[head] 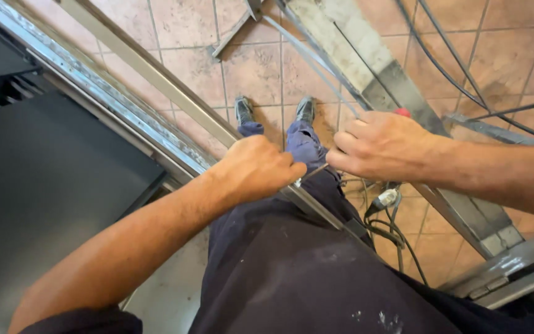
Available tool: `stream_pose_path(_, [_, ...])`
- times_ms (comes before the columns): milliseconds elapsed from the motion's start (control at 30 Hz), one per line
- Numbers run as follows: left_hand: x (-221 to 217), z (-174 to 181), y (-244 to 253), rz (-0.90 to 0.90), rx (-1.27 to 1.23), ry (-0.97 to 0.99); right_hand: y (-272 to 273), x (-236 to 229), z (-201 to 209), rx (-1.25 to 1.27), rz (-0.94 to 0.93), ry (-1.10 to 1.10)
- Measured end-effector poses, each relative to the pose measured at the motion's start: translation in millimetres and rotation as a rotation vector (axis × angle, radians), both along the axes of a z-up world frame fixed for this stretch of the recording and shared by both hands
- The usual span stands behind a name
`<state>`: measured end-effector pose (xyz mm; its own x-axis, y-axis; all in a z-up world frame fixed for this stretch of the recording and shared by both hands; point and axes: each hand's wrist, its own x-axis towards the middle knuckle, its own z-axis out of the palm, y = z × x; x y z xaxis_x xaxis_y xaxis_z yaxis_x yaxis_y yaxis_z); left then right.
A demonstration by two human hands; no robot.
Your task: The person uses a screwdriver to tighten a screw on a metal frame, then switches to a power drill to secure a metal plate onto the frame. The person aligns the plate and drills a screw into it.
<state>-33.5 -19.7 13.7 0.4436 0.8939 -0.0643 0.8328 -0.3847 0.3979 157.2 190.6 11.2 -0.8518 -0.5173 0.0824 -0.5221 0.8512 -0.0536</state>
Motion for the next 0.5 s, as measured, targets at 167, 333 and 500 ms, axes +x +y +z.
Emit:
stream_pose_path(167, [3.1, 7.2, -3.4, -0.002, -0.025, 0.003, 0.2, -33.9, 20.4, -0.122, -0.157, -1.002])
stream_pose_path(333, [-0.4, 9.1, -1.4, -0.01, -0.043, -0.007, 2.0, -57.9, 18.2, -0.376, -0.15, -1.395])
stream_pose_path(500, [2.4, -6.8, -3.8, -0.011, 0.06, -0.004, -5.4, -6.8, -10.9, -0.082, -0.001, 0.069])
